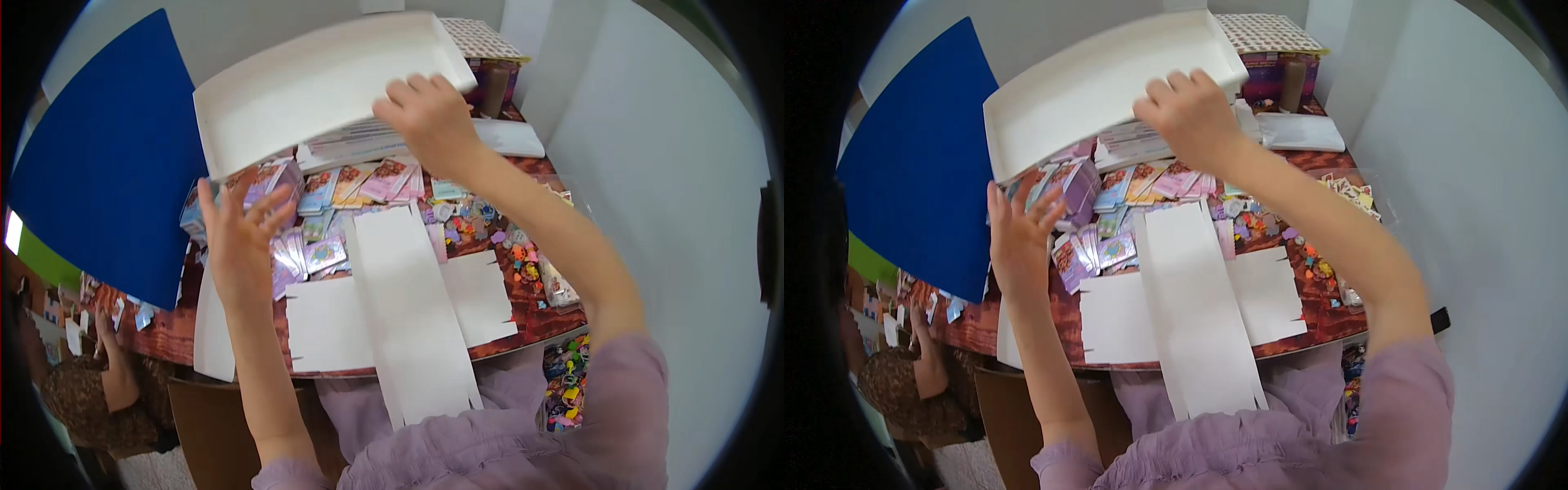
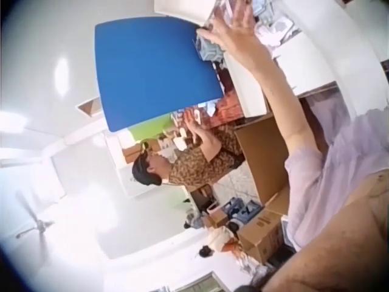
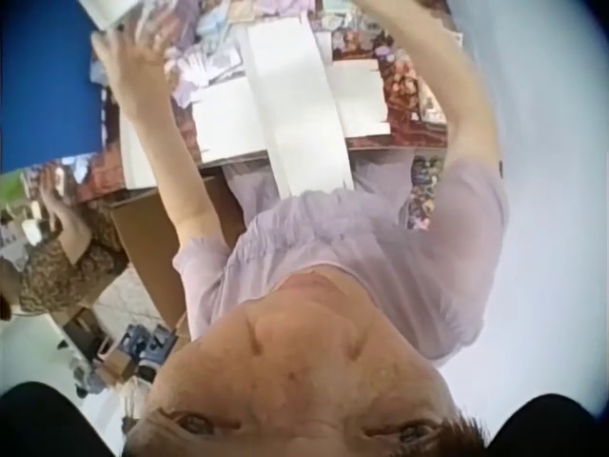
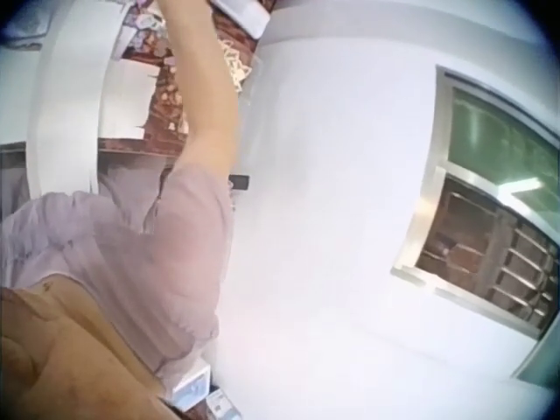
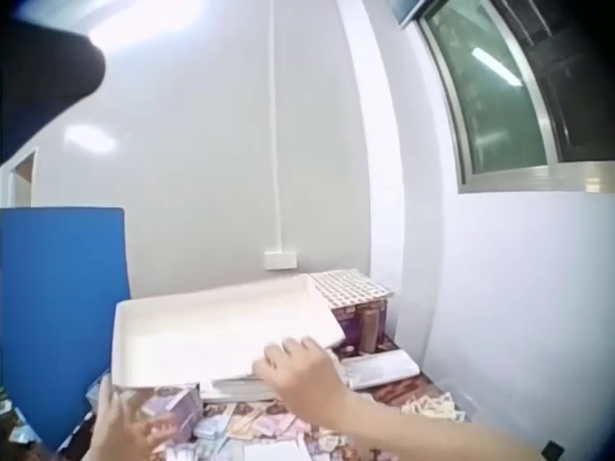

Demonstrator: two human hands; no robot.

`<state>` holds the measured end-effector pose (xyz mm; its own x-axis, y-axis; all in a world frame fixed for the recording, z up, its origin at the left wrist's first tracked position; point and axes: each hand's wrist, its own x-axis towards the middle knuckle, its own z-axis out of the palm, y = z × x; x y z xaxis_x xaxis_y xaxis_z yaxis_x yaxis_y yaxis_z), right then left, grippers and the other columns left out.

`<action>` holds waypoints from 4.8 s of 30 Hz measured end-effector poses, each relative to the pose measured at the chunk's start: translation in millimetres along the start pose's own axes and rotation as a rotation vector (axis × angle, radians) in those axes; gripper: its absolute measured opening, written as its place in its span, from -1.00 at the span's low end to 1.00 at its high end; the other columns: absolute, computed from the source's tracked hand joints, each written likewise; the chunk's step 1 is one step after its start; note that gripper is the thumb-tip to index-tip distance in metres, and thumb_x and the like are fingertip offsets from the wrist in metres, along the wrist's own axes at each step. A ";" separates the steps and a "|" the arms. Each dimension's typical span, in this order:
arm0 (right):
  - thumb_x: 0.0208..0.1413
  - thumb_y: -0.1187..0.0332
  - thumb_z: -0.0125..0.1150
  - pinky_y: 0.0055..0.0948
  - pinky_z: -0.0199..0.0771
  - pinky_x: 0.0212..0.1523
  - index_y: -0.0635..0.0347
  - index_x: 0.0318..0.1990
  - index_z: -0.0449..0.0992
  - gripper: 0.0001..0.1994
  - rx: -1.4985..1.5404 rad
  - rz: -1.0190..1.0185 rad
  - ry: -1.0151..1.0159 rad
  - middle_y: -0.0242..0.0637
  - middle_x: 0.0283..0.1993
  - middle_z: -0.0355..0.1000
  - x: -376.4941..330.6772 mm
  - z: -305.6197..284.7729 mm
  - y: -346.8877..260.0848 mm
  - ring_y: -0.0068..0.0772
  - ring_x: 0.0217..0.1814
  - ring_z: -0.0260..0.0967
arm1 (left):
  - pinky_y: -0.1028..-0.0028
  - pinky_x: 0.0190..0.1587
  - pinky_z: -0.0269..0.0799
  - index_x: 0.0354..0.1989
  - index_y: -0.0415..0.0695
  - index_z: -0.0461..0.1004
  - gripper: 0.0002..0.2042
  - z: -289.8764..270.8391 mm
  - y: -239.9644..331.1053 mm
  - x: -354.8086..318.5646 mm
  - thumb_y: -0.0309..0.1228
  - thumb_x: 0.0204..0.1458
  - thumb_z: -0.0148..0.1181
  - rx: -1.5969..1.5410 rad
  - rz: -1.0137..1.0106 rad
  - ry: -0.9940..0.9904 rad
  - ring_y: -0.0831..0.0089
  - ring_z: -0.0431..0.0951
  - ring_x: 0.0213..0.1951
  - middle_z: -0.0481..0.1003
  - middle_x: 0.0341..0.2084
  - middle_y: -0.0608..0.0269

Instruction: Folding and assembling white paper boxes on a workspace table.

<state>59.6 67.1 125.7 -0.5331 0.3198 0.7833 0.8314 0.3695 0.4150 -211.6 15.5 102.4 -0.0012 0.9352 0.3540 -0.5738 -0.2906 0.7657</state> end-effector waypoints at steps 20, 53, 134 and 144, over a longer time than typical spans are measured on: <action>0.10 0.43 0.15 -0.06 0.47 0.00 0.09 -0.10 0.57 -0.79 0.025 0.344 -0.525 -0.17 -0.11 0.56 34.3 171.6 86.6 -0.04 0.01 0.51 | 0.44 -0.15 0.57 0.20 -0.29 0.40 -0.67 -134.1 -11.1 -152.8 -0.44 0.31 0.02 0.424 -0.672 0.174 0.40 0.64 -0.21 0.57 -0.08 0.07; 0.06 0.52 0.20 -0.16 0.20 -0.10 0.30 0.12 0.51 -0.59 0.423 0.795 -0.579 -0.25 -0.27 0.34 -229.2 -135.8 -233.2 -0.16 -0.16 0.27 | 0.17 -0.14 0.37 0.31 -0.26 0.32 -0.43 -39.2 -88.0 -276.3 -0.56 0.04 0.19 1.676 0.013 -0.314 0.10 0.45 -0.21 0.49 -0.22 0.04; 0.05 0.43 0.31 -0.28 0.37 -0.29 0.20 -0.26 0.55 -0.88 1.054 0.495 -0.652 -0.26 -0.36 0.49 -227.0 -153.4 -202.7 -0.19 -0.33 0.38 | 0.25 -0.22 0.51 -0.22 -0.25 0.50 -0.83 -59.7 -71.2 -260.8 -0.64 -0.01 0.27 1.136 0.042 -0.624 0.11 0.54 -0.22 0.49 -0.25 0.09; 0.07 0.39 0.32 -0.22 0.36 -0.29 0.19 -0.21 0.55 -0.84 0.912 0.608 -0.642 -0.24 -0.36 0.50 -225.3 -152.0 -213.2 -0.15 -0.34 0.39 | 0.25 -0.31 0.50 -0.31 -0.25 0.48 -0.92 -54.7 -69.0 -244.6 -0.55 0.07 0.26 1.198 -0.122 -0.665 0.11 0.55 -0.33 0.49 -0.35 0.10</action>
<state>26.3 -216.4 -68.9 -0.2972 0.9175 0.2645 0.6945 0.3978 -0.5995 -216.6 -182.1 -66.4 0.5813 0.7935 0.1799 0.5085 -0.5270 0.6810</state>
